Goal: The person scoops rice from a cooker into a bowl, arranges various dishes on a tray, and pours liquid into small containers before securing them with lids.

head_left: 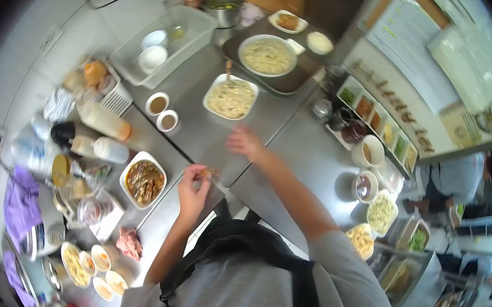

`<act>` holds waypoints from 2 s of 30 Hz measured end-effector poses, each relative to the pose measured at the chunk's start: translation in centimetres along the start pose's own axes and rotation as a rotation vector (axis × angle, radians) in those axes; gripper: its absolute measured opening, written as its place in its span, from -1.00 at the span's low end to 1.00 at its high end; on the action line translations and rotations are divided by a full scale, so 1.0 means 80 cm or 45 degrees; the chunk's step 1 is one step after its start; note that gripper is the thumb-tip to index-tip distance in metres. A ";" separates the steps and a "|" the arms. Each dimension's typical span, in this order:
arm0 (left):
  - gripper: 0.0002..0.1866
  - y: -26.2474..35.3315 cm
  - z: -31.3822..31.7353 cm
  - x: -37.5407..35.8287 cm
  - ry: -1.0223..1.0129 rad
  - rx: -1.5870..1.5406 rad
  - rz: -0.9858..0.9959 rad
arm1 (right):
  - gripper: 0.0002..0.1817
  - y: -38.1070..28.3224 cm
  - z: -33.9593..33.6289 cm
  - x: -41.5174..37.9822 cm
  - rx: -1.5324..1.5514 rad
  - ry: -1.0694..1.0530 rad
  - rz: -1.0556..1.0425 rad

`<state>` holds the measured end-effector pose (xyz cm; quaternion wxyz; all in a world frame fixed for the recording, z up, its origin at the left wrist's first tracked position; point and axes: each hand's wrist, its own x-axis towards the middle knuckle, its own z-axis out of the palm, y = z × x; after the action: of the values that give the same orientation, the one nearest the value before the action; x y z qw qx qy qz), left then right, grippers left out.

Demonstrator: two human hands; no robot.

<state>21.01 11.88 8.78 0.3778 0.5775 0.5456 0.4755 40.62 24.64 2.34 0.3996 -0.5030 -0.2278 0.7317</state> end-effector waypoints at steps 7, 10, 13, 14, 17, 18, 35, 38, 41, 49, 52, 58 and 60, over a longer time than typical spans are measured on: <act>-0.63 -0.016 0.046 0.013 -0.127 -0.562 -0.084 | -0.54 0.000 -0.007 -0.132 0.229 -0.254 0.089; -0.60 0.029 0.073 0.026 -0.112 -0.449 0.016 | -0.58 -0.053 -0.045 -0.136 0.047 0.065 -0.205; -0.67 0.028 0.070 0.023 -0.242 -0.320 -0.035 | -0.77 -0.191 -0.135 -0.129 -1.094 0.751 -1.199; -0.70 0.017 0.060 0.013 -0.310 -0.295 -0.105 | -0.81 -0.247 -0.149 -0.146 -1.095 0.880 -1.069; -0.76 -0.008 0.016 -0.032 -0.456 -0.272 -0.434 | -0.79 -0.354 -0.258 -0.130 -1.500 1.270 -1.240; -0.74 -0.011 0.002 -0.053 -0.400 -0.273 -0.536 | -0.79 -0.376 -0.271 -0.131 -1.621 1.321 -1.230; -0.31 -0.178 -0.227 -0.088 0.514 -0.402 -0.780 | -0.50 -0.254 -0.356 -0.457 -0.997 1.711 -0.875; -0.35 -0.214 -0.236 -0.081 0.452 -0.372 -0.672 | -0.50 -0.135 -0.398 -0.594 -1.017 1.796 -0.346; -0.40 -0.249 -0.248 -0.104 0.413 -0.362 -0.504 | -0.73 0.054 -0.505 -0.701 -0.433 1.252 0.364; -0.59 -0.236 -0.236 -0.071 0.625 -0.252 -0.936 | -0.33 0.166 -0.285 -0.606 0.468 0.937 -0.159; -0.50 -0.284 -0.242 -0.092 0.406 -0.360 -0.830 | -0.38 0.184 -0.277 -0.590 0.503 1.045 -0.307; -0.64 -0.081 -0.093 -0.041 -0.061 -0.259 -0.720 | -0.52 0.114 -0.192 -0.524 0.226 0.838 -0.156; -0.61 -0.105 -0.059 -0.001 -0.383 -0.290 -0.667 | -0.55 0.091 -0.173 -0.430 0.172 0.678 -0.234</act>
<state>14.23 12.43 1.99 0.6258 0.4352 0.5571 0.3295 56.76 -8.53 10.63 0.5426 -0.6270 -0.1104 0.5480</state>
